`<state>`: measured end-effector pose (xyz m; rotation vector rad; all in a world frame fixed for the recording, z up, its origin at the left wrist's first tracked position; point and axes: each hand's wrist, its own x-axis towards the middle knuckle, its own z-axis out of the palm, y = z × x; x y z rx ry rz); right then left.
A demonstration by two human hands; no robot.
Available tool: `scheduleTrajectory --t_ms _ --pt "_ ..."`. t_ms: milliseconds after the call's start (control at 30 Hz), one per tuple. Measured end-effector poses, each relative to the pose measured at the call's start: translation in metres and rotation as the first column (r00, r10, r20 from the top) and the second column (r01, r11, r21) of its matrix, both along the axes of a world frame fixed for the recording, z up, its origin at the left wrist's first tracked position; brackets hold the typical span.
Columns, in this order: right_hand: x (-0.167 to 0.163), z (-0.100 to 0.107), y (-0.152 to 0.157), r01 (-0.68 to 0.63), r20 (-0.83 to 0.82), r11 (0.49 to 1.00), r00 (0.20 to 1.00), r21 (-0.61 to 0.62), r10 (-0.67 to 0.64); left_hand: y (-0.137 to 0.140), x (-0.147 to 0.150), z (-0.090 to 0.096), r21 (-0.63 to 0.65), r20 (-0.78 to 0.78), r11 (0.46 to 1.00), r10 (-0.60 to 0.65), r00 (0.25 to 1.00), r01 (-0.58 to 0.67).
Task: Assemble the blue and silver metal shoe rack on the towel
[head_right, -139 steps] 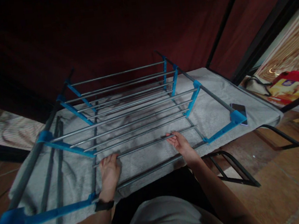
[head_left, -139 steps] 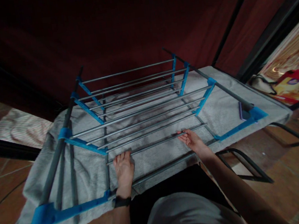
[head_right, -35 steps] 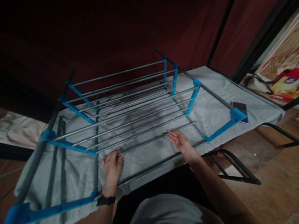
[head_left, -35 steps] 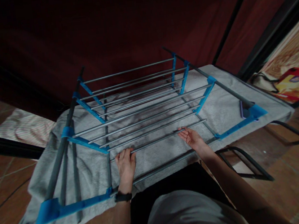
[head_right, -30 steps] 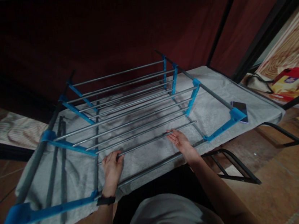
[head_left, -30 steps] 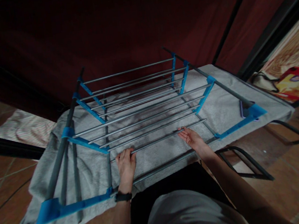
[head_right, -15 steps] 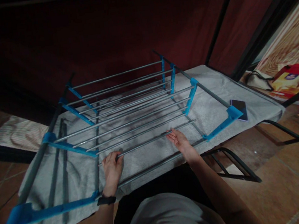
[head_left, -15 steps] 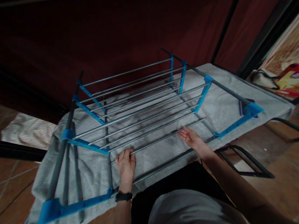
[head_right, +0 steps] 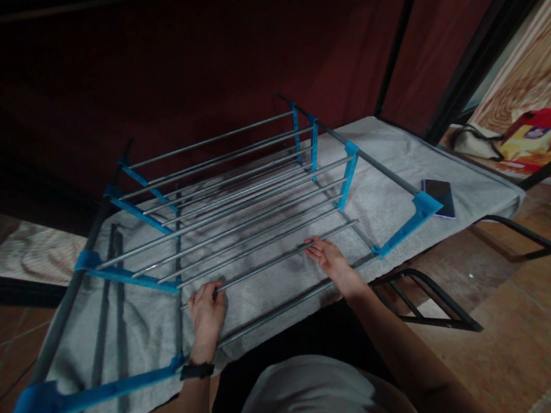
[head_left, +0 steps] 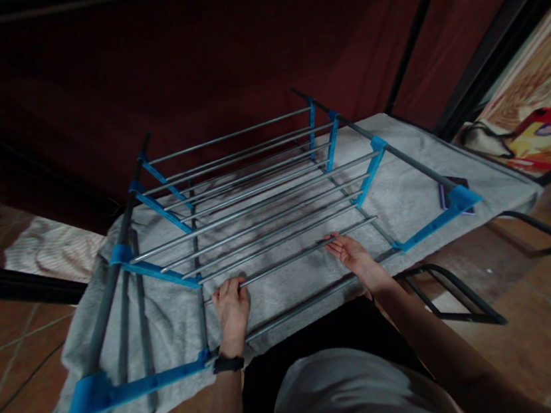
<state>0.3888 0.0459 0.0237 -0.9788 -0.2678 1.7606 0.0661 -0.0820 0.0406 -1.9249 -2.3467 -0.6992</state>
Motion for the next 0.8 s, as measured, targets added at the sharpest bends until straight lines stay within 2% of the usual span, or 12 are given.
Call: scheduleTrajectory --t_ms 300,800 --pt "0.0013 -0.0005 0.0007 0.005 0.004 1.000 1.000 -0.028 -0.005 -0.0009 -0.0011 0.0001 0.039 -0.058 0.998 0.058 0.997 -0.056" --pt "0.0017 -0.0004 0.0015 0.010 0.010 1.000 1.000 -0.024 -0.010 -0.0029 -0.0039 -0.0004 0.042 -0.068 0.992 0.125 0.990 -0.123"
